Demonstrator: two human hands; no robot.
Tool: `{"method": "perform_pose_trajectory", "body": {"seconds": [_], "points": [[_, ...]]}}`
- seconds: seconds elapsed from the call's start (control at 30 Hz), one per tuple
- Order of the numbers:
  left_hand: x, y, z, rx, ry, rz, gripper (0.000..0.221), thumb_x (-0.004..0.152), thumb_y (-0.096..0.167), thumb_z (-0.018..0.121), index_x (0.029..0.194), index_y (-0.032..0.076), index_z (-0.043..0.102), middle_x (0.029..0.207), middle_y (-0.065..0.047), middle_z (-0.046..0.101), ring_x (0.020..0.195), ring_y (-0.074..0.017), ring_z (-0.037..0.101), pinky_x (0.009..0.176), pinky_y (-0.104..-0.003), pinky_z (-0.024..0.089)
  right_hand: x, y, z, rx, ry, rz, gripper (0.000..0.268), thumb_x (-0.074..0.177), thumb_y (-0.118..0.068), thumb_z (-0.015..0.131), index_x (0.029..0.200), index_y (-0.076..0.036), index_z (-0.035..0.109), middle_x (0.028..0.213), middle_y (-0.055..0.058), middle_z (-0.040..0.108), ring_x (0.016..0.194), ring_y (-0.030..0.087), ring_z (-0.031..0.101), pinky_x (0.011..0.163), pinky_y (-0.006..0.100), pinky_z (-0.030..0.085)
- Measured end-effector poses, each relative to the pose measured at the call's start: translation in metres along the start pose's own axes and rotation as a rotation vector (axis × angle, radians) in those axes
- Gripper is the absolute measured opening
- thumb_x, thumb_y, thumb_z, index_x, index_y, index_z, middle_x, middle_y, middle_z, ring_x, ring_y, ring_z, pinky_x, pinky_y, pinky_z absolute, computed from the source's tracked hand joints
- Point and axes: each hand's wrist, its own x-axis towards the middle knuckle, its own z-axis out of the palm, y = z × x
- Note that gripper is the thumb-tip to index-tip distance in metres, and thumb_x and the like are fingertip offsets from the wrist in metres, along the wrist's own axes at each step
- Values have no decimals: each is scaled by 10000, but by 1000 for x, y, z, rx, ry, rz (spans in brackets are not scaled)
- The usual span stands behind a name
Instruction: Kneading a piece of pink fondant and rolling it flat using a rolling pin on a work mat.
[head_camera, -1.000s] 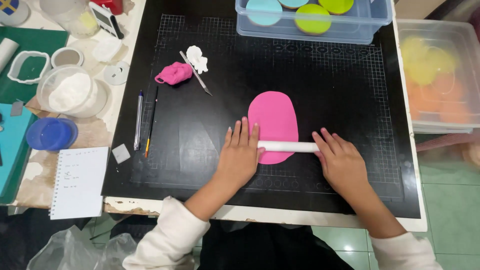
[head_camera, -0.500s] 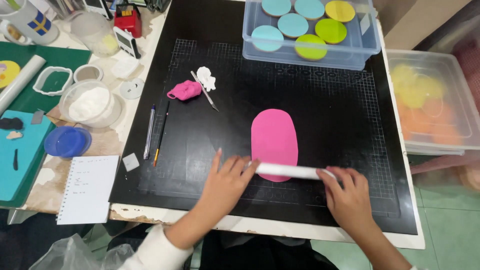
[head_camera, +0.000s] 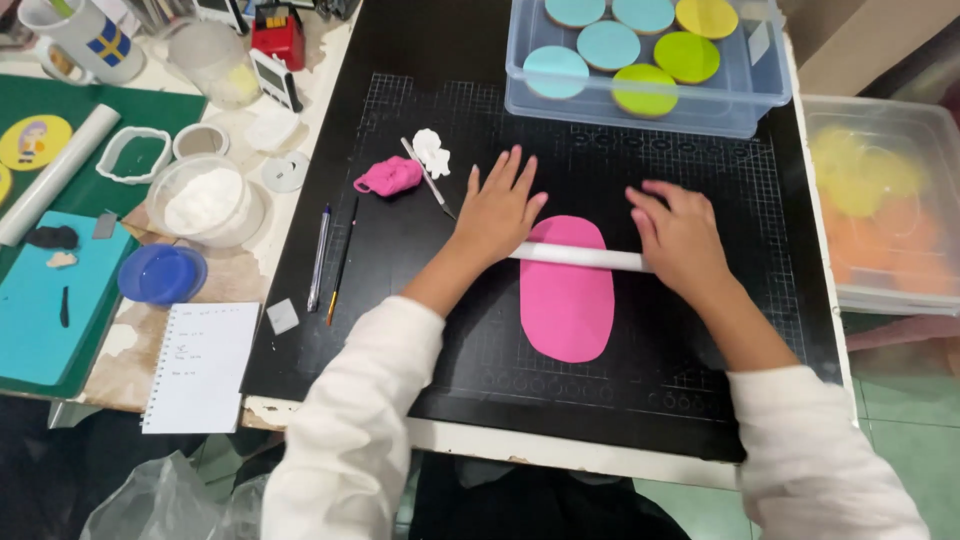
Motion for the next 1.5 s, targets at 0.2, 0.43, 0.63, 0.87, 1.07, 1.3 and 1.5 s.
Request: {"method": "perform_pose_trajectory", "body": {"seconds": [0.2, 0.43, 0.63, 0.87, 1.07, 1.3, 1.5], "points": [[4, 9, 15, -32, -233, -147, 745, 1093, 515, 261, 1652, 37, 141, 1716, -248, 53, 1608, -338, 65, 1258, -634, 0, 13, -42, 4, 19, -450, 299, 672, 1104, -532, 252, 1662, -159, 242, 1727, 173, 145, 1584, 383, 133, 1208, 662, 193], [-83, 19, 28, 32, -265, -113, 756, 1079, 491, 237, 1619, -38, 199, 1640, -364, 214, 1562, -433, 199, 1232, -637, 36, -92, -94, -21, -128, -527, 232, 658, 1101, -494, 177, 1668, -166, 243, 1655, 207, 342, 1519, 420, 320, 1177, 567, 305], [-164, 26, 42, 109, -44, 17, 648, 1077, 415, 431, 1582, 14, 373, 1536, -405, 382, 1434, -505, 414, 1167, -637, 250, -174, -110, -13, -457, 11, -43, 455, 1089, -371, 417, 1534, -398, 510, 1438, -8, 643, 1201, 273, 684, 979, 380, 537], [-220, 32, 52, 259, 118, 53, 569, 962, 86, 624, 1517, 133, 505, 1378, -297, 572, 1326, -437, 541, 1112, -605, 345, -206, -122, -31, -388, 86, -86, 494, 1091, -192, 411, 1442, -506, 561, 1350, -52, 666, 1165, 247, 651, 951, 375, 503], [-206, 31, -5, 452, 415, 205, 573, 800, 59, 733, 1325, 265, 631, 1247, -19, 673, 1149, -260, 628, 1058, -683, 416, -182, -106, -58, -116, 126, -167, 639, 842, 46, 599, 1356, -333, 639, 1360, 5, 623, 1037, 355, 539, 913, 485, 491], [-62, -23, 36, 323, 292, 207, 329, 923, 146, 705, 1229, 263, 730, 1107, -66, 728, 1077, -302, 716, 1103, -671, 372, -67, -26, -4, -131, -42, -20, 465, 1012, -183, 581, 1424, -396, 616, 1299, -28, 658, 1216, 302, 603, 1038, 477, 499], [-37, -19, 10, 52, 52, 73, 374, 1041, 400, 547, 1344, 231, 687, 1405, -152, 621, 1346, -397, 570, 1124, -698, 332, -31, -25, -27, 52, -138, -21, 327, 1028, -404, 571, 1312, -318, 710, 1372, 18, 666, 1275, 327, 594, 1161, 558, 356]]}}
